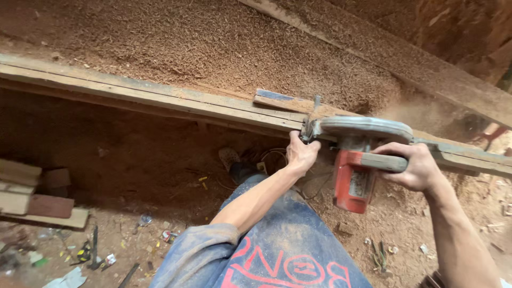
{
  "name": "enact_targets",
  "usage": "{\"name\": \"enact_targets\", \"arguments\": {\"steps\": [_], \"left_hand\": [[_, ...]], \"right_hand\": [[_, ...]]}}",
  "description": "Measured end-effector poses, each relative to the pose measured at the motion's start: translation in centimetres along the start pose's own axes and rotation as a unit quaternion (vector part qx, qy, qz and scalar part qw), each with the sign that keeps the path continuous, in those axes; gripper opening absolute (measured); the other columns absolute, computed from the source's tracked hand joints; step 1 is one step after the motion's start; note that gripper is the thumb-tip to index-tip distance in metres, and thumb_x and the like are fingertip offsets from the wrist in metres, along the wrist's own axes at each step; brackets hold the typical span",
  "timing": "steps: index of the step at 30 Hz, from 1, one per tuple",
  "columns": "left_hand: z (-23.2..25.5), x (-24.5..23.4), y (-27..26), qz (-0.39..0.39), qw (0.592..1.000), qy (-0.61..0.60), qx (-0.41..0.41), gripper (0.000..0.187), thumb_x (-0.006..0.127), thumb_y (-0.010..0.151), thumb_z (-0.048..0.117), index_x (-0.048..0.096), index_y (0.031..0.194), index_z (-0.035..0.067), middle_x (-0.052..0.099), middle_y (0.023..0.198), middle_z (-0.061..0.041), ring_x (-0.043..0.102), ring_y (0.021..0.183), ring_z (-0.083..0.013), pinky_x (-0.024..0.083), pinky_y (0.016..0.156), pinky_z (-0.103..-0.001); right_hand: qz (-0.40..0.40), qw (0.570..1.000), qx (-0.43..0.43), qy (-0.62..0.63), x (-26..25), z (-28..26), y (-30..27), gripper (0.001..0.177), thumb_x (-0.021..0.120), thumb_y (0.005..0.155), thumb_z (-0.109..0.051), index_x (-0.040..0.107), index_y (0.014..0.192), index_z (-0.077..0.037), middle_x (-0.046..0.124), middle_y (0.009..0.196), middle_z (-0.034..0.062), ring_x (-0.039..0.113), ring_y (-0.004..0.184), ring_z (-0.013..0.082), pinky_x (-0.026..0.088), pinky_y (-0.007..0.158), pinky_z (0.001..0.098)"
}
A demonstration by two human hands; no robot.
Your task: The person uses a circular saw to cut a long piece of lumber into smaller sections, making multiple passes to sever the wood.
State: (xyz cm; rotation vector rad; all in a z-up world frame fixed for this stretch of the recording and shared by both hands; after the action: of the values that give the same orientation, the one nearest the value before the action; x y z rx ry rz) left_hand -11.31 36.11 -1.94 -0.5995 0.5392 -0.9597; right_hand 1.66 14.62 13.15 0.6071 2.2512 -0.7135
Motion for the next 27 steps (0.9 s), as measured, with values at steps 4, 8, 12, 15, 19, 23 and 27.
{"name": "enact_targets", "arguments": {"steps": [4, 8, 12, 15, 19, 23, 27], "left_hand": [[-0.2, -1.0, 0.5, -0.008, 1.000, 0.005, 0.002, 0.066, 0.068, 0.073, 0.033, 0.051, 0.131, 0.006, 0.070, 0.110, -0.023, 0.066, 0.106, -0.0398, 0.050, 0.096, -0.046], [-0.9, -2.1, 1.3, -0.005, 1.000, 0.014, 0.006, 0.067, 0.069, 0.073, 0.032, 0.049, 0.131, 0.006, 0.070, 0.110, -0.023, 0.066, 0.106, -0.0393, 0.049, 0.097, -0.046], [-1.0, -3.3, 1.7, 0.007, 1.000, 0.014, 0.013, 0.066, 0.069, 0.073, 0.032, 0.051, 0.131, 0.006, 0.070, 0.110, -0.022, 0.066, 0.106, -0.0386, 0.049, 0.097, -0.046], [-1.0, -4.4, 1.8, 0.011, 1.000, 0.019, 0.002, 0.064, 0.069, 0.073, 0.033, 0.054, 0.129, 0.007, 0.071, 0.108, -0.022, 0.066, 0.105, -0.0385, 0.049, 0.096, -0.046], [-1.1, -5.7, 2.1, 0.016, 1.000, 0.015, -0.005, 0.065, 0.070, 0.072, 0.032, 0.053, 0.129, 0.007, 0.071, 0.108, -0.022, 0.067, 0.104, -0.0379, 0.050, 0.095, -0.046], [-1.5, -6.6, 2.6, 0.032, 0.999, 0.015, 0.013, 0.063, 0.071, 0.072, 0.031, 0.055, 0.128, 0.007, 0.071, 0.106, -0.022, 0.068, 0.100, -0.0367, 0.052, 0.094, -0.045], [-1.1, -8.1, 2.6, 0.060, 0.997, 0.002, 0.057, 0.059, 0.074, 0.072, 0.027, 0.057, 0.124, 0.004, 0.073, 0.102, -0.020, 0.070, 0.092, -0.0295, 0.055, 0.086, -0.043]], "right_hand": [[0.000, 1.000, 0.012, -0.001, 0.7, -0.9, 0.5, 0.051, 0.086, 0.055, -0.009, 0.078, 0.105, -0.013, 0.082, 0.092, 0.0067, 0.079, 0.083, 0.0170, 0.064, 0.079, 0.0327], [-0.001, 1.000, 0.012, 0.013, 1.3, -2.2, 1.1, 0.049, 0.085, 0.057, -0.009, 0.078, 0.106, -0.013, 0.082, 0.093, 0.0066, 0.079, 0.083, 0.0170, 0.064, 0.080, 0.0326], [-0.002, 1.000, 0.008, 0.009, 1.7, -3.8, 1.9, 0.049, 0.087, 0.057, -0.010, 0.078, 0.105, -0.011, 0.082, 0.092, 0.0067, 0.079, 0.084, 0.0162, 0.063, 0.080, 0.0326], [-0.003, 1.000, 0.004, 0.015, 2.1, -4.8, 2.5, 0.048, 0.087, 0.057, -0.010, 0.078, 0.104, -0.011, 0.082, 0.091, 0.0069, 0.079, 0.083, 0.0160, 0.063, 0.079, 0.0325], [-0.001, 1.000, -0.010, 0.025, 2.6, -6.1, 3.2, 0.046, 0.086, 0.057, -0.008, 0.077, 0.103, -0.010, 0.082, 0.090, 0.0073, 0.079, 0.082, 0.0163, 0.062, 0.079, 0.0324], [-0.004, 0.999, -0.011, 0.035, 2.8, -7.0, 3.9, 0.045, 0.084, 0.059, -0.010, 0.078, 0.103, -0.011, 0.082, 0.090, 0.0066, 0.079, 0.084, 0.0158, 0.062, 0.080, 0.0323], [0.001, 0.996, -0.080, 0.035, 3.1, -8.4, 4.4, 0.045, 0.085, 0.059, -0.014, 0.076, 0.103, -0.010, 0.079, 0.095, 0.0076, 0.076, 0.088, 0.0196, 0.059, 0.084, 0.0360]]}}
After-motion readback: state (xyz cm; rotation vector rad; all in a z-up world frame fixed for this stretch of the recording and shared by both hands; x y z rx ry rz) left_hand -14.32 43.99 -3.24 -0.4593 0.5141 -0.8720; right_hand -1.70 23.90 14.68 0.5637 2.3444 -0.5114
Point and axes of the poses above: each hand's wrist, its own y-axis towards the middle knuckle, its own x-axis out of the palm, z = x × y, the point moved 4 cm from there along y, towards the middle knuckle
